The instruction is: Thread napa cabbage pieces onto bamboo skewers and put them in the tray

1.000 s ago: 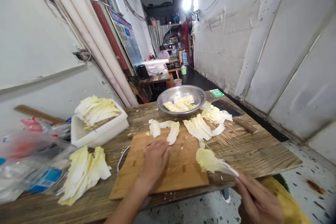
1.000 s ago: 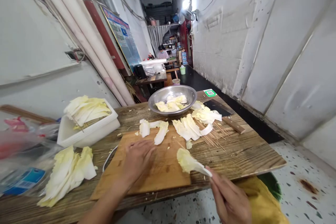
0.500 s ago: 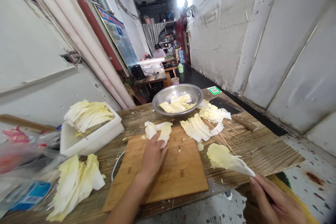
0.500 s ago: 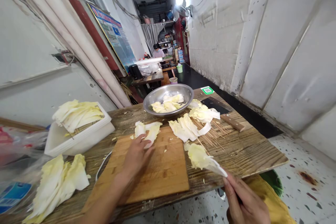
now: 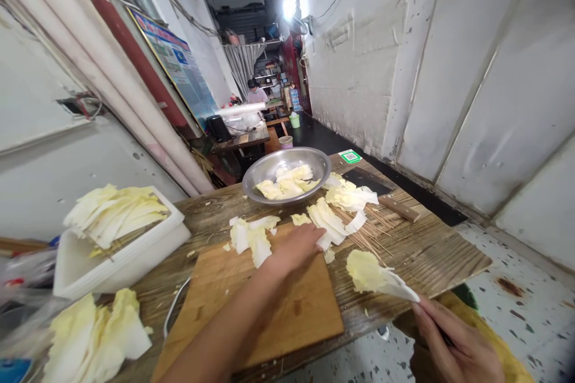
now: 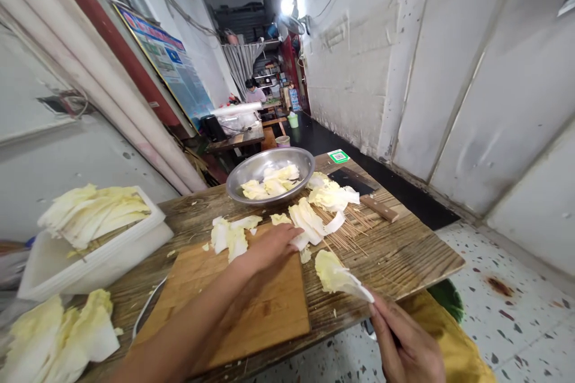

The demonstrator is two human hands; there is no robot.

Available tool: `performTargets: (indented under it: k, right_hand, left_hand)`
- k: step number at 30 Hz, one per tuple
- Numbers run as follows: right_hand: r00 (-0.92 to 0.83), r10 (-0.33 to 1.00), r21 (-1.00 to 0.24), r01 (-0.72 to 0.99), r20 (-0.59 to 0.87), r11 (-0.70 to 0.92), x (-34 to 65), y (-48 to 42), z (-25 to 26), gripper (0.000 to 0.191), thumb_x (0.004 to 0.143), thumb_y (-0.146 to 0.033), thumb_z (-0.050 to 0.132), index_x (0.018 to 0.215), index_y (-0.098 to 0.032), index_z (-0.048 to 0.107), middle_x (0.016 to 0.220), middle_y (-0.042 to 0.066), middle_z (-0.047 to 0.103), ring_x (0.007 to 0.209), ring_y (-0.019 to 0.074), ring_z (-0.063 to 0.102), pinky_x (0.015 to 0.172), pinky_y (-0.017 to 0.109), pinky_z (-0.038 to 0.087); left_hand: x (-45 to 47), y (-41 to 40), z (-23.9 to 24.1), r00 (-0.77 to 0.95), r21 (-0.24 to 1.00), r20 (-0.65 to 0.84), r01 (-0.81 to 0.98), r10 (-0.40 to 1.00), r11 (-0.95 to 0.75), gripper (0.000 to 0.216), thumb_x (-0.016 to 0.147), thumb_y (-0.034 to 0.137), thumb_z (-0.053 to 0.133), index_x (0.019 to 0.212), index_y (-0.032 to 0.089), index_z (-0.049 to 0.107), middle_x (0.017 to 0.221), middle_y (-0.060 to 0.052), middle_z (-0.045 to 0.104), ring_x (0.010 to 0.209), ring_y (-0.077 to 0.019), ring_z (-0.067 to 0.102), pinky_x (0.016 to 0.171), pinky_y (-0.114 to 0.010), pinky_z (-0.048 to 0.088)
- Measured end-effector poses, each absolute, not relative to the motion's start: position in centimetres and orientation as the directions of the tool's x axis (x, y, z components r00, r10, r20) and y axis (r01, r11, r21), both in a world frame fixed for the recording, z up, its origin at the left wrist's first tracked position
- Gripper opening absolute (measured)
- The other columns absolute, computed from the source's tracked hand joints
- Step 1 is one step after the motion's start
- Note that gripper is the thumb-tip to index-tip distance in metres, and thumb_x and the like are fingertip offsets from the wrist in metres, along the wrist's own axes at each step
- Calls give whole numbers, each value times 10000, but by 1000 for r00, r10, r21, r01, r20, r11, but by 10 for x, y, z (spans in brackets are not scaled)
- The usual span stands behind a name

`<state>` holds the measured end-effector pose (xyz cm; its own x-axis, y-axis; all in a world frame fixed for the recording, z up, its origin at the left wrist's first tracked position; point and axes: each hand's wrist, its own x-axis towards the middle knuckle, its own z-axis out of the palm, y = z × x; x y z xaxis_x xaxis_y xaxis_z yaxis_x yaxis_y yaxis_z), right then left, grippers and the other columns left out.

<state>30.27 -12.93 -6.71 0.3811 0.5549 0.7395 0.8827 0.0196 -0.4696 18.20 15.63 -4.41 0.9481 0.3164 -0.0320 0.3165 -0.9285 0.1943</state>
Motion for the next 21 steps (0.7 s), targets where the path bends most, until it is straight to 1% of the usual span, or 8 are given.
performTargets:
  k: [3, 5, 7, 11, 14, 18, 19, 21]
  right_hand:
    - [377, 563, -476, 879, 735, 34, 304, -128, -69, 263, 872, -162, 551, 1108, -237, 639, 1024, 27, 723, 769, 192, 717, 783, 277, 588]
    - [385, 551, -486, 873, 740, 43, 303, -125, -70, 243, 866, -158, 560, 1078, -232, 654, 996, 23, 730, 754, 178, 718, 775, 256, 585]
    - [397, 533, -501, 863, 747, 59, 301, -123, -69, 217, 866, -159, 563, 1045, -223, 667, 966, 23, 737, 754, 164, 717, 768, 227, 577]
    - [399, 548, -523, 848, 736, 86, 297, -124, -66, 191, 863, -174, 575, 1017, -200, 686, 936, 38, 742, 764, 164, 717, 757, 213, 574]
    - [412, 552, -543, 835, 725, 91, 295, -127, -66, 187, 862, -188, 580, 1006, -207, 699, 923, 29, 744, 754, 174, 718, 739, 224, 584]
    - [414, 572, -552, 830, 708, 83, 292, -130, -65, 195, 869, -186, 571, 1010, -210, 704, 908, 23, 745, 762, 169, 717, 732, 210, 582]
    - [410, 575, -550, 830, 708, 85, 291, -130, -63, 196, 869, -180, 572, 1013, -207, 702, 909, 24, 744, 768, 164, 716, 738, 202, 578]
    - [393, 587, -543, 834, 708, 97, 289, -131, -60, 203, 870, -170, 571, 1027, -202, 695, 914, 27, 742, 771, 158, 715, 739, 188, 573]
  left_hand:
    - [181, 160, -39, 942, 229, -78, 335, 326, -914, 481, 818, 244, 620, 1284, 209, 504, 1232, -87, 591, 1087, -213, 577, 932, -279, 424]
    - [180, 161, -35, 933, 236, -105, 360, 345, -902, 586, 742, 225, 691, 1294, 196, 497, 1289, -107, 550, 1118, -233, 562, 943, -282, 420]
    - [182, 162, -32, 920, 233, -131, 390, 369, -891, 606, 686, 239, 735, 1255, 177, 536, 1268, -126, 564, 1124, -273, 556, 938, -316, 424]
    - [182, 166, -33, 908, 235, -161, 417, 388, -878, 501, 674, 344, 748, 1143, 223, 619, 1123, -80, 656, 1062, -289, 578, 892, -346, 433]
    - [179, 166, -35, 905, 236, -148, 425, 400, -874, 402, 649, 330, 765, 1032, 242, 679, 1006, -66, 685, 1025, -303, 578, 882, -375, 411]
    - [171, 156, -28, 905, 283, -79, 422, 417, -862, 172, 606, 279, 786, 741, 210, 704, 815, -47, 688, 936, -298, 587, 883, -404, 377]
    - [167, 152, -24, 902, 306, -49, 421, 428, -854, 133, 624, 274, 774, 709, 208, 695, 798, -38, 690, 925, -286, 589, 888, -400, 374]
    - [157, 142, -14, 885, 365, 26, 426, 466, -828, 78, 702, 278, 719, 738, 214, 694, 832, -25, 706, 922, -254, 595, 896, -379, 382]
